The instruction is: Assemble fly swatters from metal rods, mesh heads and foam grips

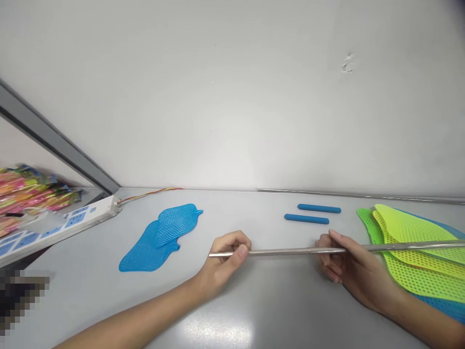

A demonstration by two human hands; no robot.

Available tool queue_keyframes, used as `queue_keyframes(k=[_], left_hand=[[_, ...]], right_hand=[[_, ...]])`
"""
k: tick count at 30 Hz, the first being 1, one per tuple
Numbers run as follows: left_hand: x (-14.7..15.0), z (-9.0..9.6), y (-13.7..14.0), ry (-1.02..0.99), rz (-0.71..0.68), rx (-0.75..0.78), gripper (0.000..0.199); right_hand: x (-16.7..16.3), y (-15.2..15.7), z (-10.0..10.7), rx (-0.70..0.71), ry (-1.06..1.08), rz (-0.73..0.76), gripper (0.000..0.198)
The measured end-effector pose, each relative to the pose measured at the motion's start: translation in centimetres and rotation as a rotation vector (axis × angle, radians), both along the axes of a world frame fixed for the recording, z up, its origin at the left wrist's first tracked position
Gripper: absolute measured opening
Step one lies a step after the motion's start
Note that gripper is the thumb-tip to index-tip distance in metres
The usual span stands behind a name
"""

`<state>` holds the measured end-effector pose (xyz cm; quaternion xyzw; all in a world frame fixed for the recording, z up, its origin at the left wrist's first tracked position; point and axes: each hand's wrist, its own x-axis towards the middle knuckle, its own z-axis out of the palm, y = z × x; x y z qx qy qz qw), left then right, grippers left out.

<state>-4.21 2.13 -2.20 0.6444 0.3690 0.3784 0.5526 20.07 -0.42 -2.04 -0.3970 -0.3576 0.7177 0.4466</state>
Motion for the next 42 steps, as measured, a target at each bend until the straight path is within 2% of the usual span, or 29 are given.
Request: queue_keyframes(k=[5,12,15,18,22,24,27,33,37,42], left_hand=[[0.0,0.9,-0.3,0.115,-0.114,0.052,0.03],[-0.1,0.9,-0.4,0.219,-0.232,0.26,0.033],[-0.1,0.5,-0.6,0.22,-0.338,0.403,0.032],[0.1,0.0,-0.8,0.236,-0.43,0.609,0.028],[0.5,-0.2,-1.1,0.383,-0.515,0.853,0.021],[0.5,-0.2,-1.1,0.459,-0.534,0.871,0.018],[0.5,-0.3,-1.1,0.529,-0.566,0.82,0.017],[0.5,-0.3,-1.0,0.56,-0.61,0.809,0.019],[0.5,-0.5,-1.0,0.557,-0.614,0.84,0.017],[0.6,-0.8,-1.2,0.544,-0.598,0.945,0.014]], right_hand=[[-0.2,-0.3,0.3,0.054,-0.088,0.066,0.045],[-0.1,-0.2,-0.3,0.195,-0.226,0.237,0.044],[-0.1,-0.7,-0.8,0.222,-0.232,0.347,0.039],[-0.7,-1.6,-0.8,0.14,-0.172,0.429,0.034],[-1.5,-2.2,-0.5,0.076,-0.129,0.504,0.036],[-1.7,-2.2,-0.4,0.062,-0.113,0.506,0.038],[-1.6,-2.0,-0.6,0.043,-0.059,0.509,0.039],[-1.2,-2.1,-0.9,0.048,-0.022,0.517,0.027],[-1.2,-2.3,-0.7,0.049,-0.026,0.519,0.024],[-1.2,-2.4,0.0,0.084,-0.143,0.57,0.027]])
